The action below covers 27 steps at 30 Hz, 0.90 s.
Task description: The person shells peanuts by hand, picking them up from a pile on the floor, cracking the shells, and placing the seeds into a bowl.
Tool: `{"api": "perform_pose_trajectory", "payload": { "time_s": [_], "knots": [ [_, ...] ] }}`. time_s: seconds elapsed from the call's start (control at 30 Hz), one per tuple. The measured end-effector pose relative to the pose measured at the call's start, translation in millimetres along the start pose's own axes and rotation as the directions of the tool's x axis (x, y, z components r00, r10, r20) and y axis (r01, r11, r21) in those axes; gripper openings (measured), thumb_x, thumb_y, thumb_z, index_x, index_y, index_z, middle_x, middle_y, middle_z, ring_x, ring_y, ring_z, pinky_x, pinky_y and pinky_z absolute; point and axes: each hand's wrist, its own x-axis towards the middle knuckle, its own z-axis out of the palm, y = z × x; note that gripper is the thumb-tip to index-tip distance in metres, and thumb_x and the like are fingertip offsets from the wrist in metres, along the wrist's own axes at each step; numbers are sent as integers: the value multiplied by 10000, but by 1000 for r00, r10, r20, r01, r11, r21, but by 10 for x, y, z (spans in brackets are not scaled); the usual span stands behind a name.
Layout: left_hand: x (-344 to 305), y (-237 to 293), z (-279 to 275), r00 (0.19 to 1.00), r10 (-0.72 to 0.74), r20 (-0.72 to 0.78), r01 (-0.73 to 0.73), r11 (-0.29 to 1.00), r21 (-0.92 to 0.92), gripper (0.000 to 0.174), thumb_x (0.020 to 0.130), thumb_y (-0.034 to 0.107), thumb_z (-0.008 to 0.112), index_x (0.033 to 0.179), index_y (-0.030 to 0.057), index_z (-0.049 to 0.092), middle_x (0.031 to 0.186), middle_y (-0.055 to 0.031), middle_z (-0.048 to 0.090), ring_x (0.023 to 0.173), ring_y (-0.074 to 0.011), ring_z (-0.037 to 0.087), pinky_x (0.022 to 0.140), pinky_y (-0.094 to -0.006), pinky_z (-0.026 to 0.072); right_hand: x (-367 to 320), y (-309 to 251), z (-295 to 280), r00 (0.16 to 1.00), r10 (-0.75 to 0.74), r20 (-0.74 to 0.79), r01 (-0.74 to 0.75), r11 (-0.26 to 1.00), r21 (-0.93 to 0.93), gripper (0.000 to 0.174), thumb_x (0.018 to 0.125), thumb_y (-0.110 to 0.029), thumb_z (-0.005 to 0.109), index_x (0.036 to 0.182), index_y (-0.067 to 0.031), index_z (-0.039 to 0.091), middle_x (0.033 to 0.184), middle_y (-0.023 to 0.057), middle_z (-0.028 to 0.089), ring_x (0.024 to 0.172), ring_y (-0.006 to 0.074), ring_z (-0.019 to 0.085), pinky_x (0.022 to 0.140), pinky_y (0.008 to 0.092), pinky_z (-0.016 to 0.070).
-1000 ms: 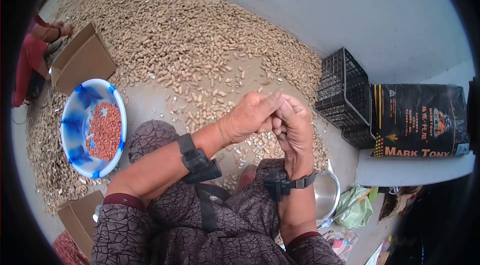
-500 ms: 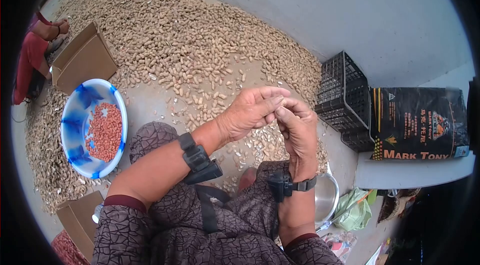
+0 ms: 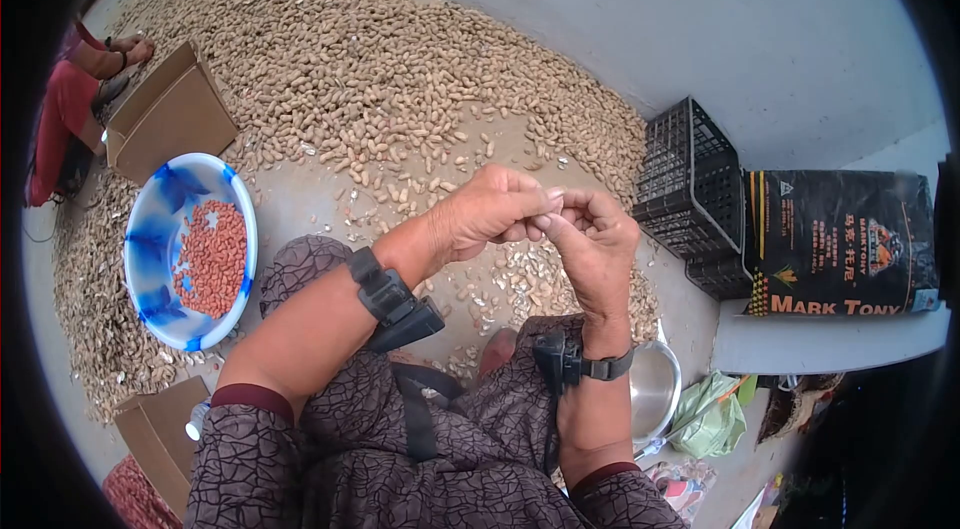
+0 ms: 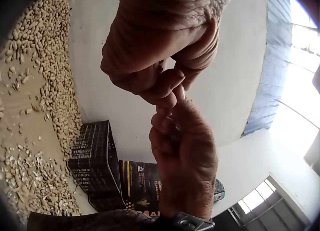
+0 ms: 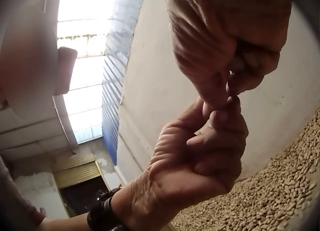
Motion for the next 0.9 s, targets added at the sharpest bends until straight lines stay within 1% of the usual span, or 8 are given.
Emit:
{"api": "perform_pose_trajectory", "payload": {
  "time_s": [0.13, 0.23, 0.3, 0.5, 0.57, 0.6, 0.73, 0.9],
  "knots": [
    [-20, -13, -15, 1000, -6, -5, 6, 999, 42, 264, 822, 262, 577, 753, 8, 588, 611, -18, 537, 487, -33, 467, 403, -142, 330, -13, -17, -7, 999, 39, 18, -39, 999, 16, 98, 698, 47, 608, 791, 46, 575, 644, 20, 567, 559, 38, 483, 481, 172, 391],
    [-34, 8, 10, 999, -40, -9, 40, 996, 86, 285, 830, 282, 563, 751, 9, 584, 593, -22, 528, 464, -33, 439, 394, -146, 318, -25, 0, -17, 999, 48, 23, -46, 996, -72, 60, 700, 30, 614, 745, 31, 575, 619, 15, 557, 548, 39, 473, 471, 181, 384],
    [-23, -2, 23, 998, -64, -8, 65, 991, 118, 296, 834, 294, 554, 750, 12, 581, 584, -23, 523, 453, -32, 423, 389, -148, 310, -33, -2, -20, 1000, -21, -5, 20, 980, -196, 49, 699, 12, 620, 699, 18, 571, 594, 12, 552, 537, 38, 469, 455, 188, 377],
    [-30, 3, 54, 1000, 16, 16, -19, 986, 166, 317, 871, 287, 465, 735, 16, 555, 560, -22, 502, 419, -34, 373, 374, -162, 281, -63, 2, 9, 991, -136, -21, 125, 955, -270, 49, 709, 3, 618, 688, 11, 575, 575, 3, 546, 509, 38, 456, 429, 191, 356],
    [-45, 20, 90, 995, -49, -86, 61, 988, 145, 313, 884, 271, 422, 753, 14, 544, 556, -26, 494, 405, -40, 350, 366, -176, 267, -71, -48, 0, 996, -80, -26, 73, 977, -202, 48, 715, 0, 616, 690, 13, 577, 575, 3, 547, 509, 35, 453, 430, 188, 351],
    [-43, 9, 96, 995, -51, -87, 63, 988, 144, 313, 884, 271, 422, 753, 14, 544, 556, -26, 494, 405, -40, 350, 366, -176, 267, -74, -58, -7, 999, -24, -26, 20, 991, -134, 49, 722, -2, 614, 691, 15, 580, 575, 4, 547, 509, 33, 450, 431, 184, 347],
    [-34, -32, 105, 997, -29, -76, 37, 995, 96, 289, 891, 266, 406, 794, 22, 527, 564, -28, 489, 402, -42, 334, 361, -186, 260, -62, -28, -14, 999, -20, -45, 13, 988, -154, 48, 737, -3, 605, 706, 25, 582, 578, 4, 547, 510, 25, 439, 425, 177, 330],
    [-17, -54, 79, 997, -58, -59, 56, 998, -27, 269, 901, 258, 401, 819, 33, 522, 564, -21, 483, 404, -34, 326, 357, -175, 250, -38, -38, -37, 996, 89, -18, -90, 996, -21, 162, 746, -11, 604, 893, 52, 581, 600, -30, 517, 519, 8, 419, 437, 160, 312]
  ]
}}
